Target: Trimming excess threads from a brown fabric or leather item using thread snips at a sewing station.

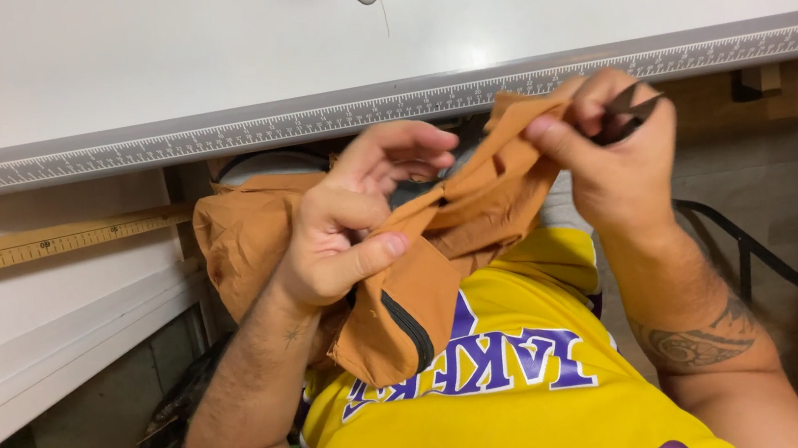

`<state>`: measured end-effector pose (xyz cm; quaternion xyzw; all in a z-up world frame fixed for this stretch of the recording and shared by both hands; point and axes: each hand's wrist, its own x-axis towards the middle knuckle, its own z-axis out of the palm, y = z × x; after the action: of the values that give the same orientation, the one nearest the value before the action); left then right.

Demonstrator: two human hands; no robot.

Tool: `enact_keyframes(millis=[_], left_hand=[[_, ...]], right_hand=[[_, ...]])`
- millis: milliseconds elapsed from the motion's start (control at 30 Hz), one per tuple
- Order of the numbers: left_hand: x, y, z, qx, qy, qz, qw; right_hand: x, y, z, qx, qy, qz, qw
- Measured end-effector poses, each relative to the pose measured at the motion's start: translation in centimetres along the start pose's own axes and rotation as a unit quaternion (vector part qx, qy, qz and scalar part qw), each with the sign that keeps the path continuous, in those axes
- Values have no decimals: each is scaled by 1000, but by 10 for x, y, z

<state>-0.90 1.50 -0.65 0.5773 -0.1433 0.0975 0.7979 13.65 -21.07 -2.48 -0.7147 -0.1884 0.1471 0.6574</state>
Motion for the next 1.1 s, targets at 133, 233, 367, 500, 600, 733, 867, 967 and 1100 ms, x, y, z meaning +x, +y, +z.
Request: enact_keyframes(millis=[133,233,367,500,600,733,867,967,1100], left_hand=[[-9,8,-19,161,24,1,987],[-11,16,-32,304,2,-89,948],[20,39,-17,339,46,-170,924],[42,24,-5,606,-114,-316,721],[33,16,-14,623,-197,-271,707],[26,30,-15,444,-142,12,885],[27,32,-6,324,-180,-1,929],[28,18,-4,179,-196,64,962],[17,3,-13,134,-102,64,984]], right_hand=[[3,5,-5,6,70,-62,996],[-6,-3,3,26,7,-103,994],[-14,-19,13,44,-35,-112,992],[-11,-25,13,36,-51,-155,986],[-1,-16,1,46,1,-134,990],[11,1,3,120,19,-29,992],[17,8,27,190,-13,23,981],[15,7,36,140,-42,76,986],[14,-1,29,17,-58,-116,991]])
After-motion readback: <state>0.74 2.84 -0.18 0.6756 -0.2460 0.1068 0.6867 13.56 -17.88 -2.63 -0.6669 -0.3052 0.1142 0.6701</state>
